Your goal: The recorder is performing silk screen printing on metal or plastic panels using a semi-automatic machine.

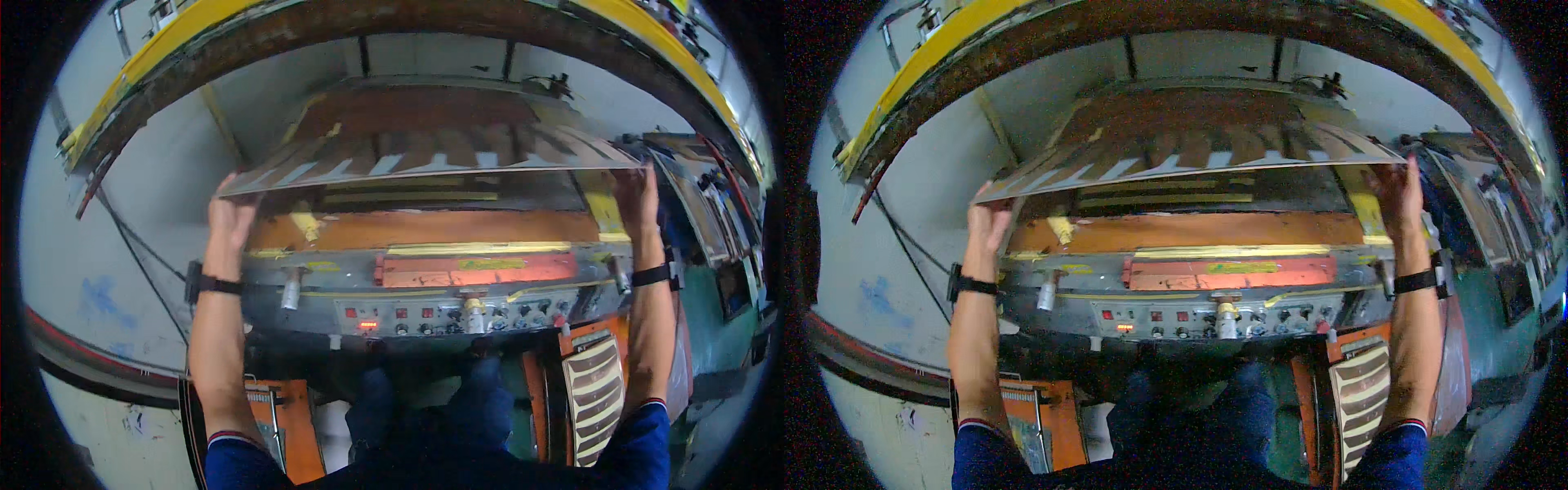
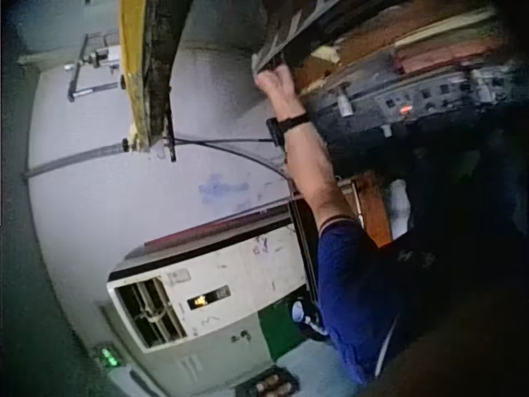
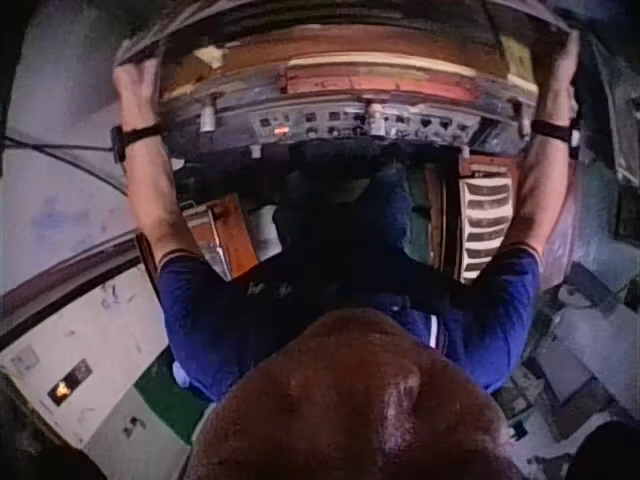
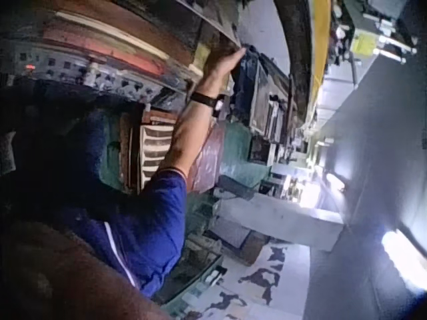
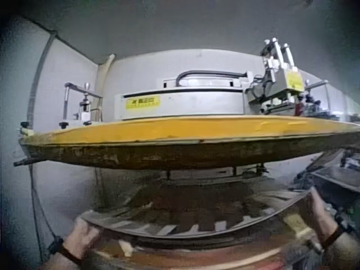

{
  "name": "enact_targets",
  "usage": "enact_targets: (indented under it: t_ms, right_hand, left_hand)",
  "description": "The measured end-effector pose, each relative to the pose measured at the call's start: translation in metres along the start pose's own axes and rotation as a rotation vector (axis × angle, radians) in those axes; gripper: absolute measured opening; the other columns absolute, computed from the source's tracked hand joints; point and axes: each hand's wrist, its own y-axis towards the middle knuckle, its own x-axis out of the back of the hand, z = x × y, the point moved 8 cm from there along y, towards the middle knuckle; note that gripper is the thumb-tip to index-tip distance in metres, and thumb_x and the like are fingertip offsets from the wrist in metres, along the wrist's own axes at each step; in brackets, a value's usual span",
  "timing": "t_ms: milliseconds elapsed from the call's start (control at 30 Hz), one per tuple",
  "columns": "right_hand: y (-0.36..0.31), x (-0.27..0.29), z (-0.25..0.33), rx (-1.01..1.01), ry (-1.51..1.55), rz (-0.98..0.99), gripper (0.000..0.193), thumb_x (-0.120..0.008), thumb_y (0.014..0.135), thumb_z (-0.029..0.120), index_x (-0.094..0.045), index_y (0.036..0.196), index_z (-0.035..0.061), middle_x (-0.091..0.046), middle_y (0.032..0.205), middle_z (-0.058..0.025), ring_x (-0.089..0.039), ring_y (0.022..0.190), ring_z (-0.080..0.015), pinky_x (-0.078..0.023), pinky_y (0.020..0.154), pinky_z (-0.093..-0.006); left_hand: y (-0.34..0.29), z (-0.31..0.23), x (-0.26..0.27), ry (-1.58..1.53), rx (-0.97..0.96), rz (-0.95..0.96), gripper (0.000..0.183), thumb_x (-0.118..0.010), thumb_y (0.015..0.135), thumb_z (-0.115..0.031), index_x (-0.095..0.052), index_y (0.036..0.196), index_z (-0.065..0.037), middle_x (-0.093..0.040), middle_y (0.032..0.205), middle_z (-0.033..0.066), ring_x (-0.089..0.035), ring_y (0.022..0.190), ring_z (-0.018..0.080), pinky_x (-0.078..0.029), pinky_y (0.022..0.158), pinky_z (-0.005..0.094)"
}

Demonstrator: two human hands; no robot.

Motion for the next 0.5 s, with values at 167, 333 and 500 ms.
enact_targets:
  t_ms: [167, 333, 500]
  right_hand:
    - [0.071, 0.071, -0.027, -0.283, -0.365, -0.05, 0.033, -0.051, 0.095, 0.024, -0.058, 0.122, 0.0061, -0.061, 0.113, -0.0092, -0.058, 0.104, -0.0201, -0.046, 0.091, -0.0318]
    - [0.131, 0.114, -0.038, -0.091, -1.312, 0.087, 0.037, -0.059, 0.089, 0.03, -0.062, 0.118, 0.0066, -0.063, 0.117, -0.0107, -0.059, 0.107, -0.0238, -0.046, 0.091, -0.0358]
    - [0.145, 0.126, -0.031, 0.134, -1.562, 0.247, 0.043, -0.06, 0.089, 0.03, -0.06, 0.122, 0.0042, -0.063, 0.12, -0.0116, -0.059, 0.108, -0.0226, -0.046, 0.093, -0.0346]
  left_hand:
    - [0.044, 0.031, -0.009, 0.424, 0.036, 0.187, 0.028, -0.05, 0.091, -0.005, -0.057, 0.117, 0.003, -0.06, 0.11, 0.0115, -0.058, 0.099, 0.0211, -0.046, 0.093, 0.0339]
    - [0.077, 0.079, 0.005, 0.878, 0.149, 0.163, 0.034, -0.05, 0.09, -0.001, -0.056, 0.123, 0.001, -0.062, 0.106, 0.0089, -0.058, 0.094, 0.0165, -0.047, 0.082, 0.0286]
    - [0.068, 0.111, -0.03, 1.053, 0.085, 0.304, 0.038, -0.053, 0.086, 0.002, -0.054, 0.125, 0.001, -0.063, 0.103, 0.0091, -0.058, 0.091, 0.0144, -0.047, 0.079, 0.0279]
